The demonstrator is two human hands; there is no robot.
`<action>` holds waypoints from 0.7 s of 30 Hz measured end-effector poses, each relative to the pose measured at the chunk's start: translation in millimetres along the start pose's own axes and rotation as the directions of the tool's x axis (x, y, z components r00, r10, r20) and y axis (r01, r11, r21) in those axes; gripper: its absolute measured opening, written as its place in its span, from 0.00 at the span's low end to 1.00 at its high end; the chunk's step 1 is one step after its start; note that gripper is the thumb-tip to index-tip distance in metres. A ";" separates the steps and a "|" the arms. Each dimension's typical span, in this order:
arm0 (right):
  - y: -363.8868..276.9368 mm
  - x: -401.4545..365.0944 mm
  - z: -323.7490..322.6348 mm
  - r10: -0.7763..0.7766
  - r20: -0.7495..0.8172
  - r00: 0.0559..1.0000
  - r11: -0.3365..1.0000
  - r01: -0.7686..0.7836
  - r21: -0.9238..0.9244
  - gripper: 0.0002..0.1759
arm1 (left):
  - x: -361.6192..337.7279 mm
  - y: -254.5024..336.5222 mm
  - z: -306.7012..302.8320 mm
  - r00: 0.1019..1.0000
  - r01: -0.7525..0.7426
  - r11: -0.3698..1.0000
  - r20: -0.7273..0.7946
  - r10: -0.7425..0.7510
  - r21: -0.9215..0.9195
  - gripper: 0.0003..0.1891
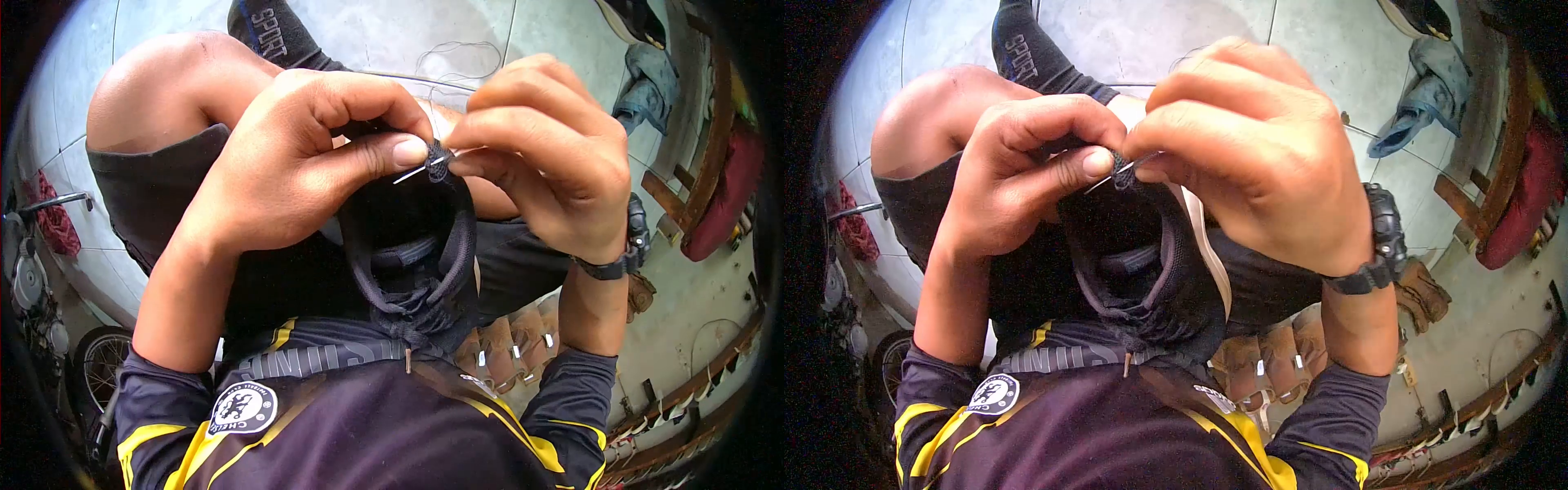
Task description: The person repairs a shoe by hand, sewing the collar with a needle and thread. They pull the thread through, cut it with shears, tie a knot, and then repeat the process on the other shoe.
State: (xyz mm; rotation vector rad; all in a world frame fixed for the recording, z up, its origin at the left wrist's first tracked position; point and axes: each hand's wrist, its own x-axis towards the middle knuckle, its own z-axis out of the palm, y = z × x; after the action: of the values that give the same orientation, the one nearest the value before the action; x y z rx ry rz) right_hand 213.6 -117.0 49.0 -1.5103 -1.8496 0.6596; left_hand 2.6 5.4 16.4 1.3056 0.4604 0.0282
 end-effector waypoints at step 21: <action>-118.1 -25.5 43.9 -0.354 -0.319 0.879 0.807 0.115 -0.579 0.15 | -69.0 45.3 5.4 0.960 -0.277 0.942 0.013 0.280 0.189 0.07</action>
State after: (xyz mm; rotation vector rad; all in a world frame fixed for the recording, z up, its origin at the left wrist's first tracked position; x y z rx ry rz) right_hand 107.1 -165.6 102.0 -1.5522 -1.9193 -0.3410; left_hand -47.6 -6.1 81.1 1.5515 0.2911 0.2357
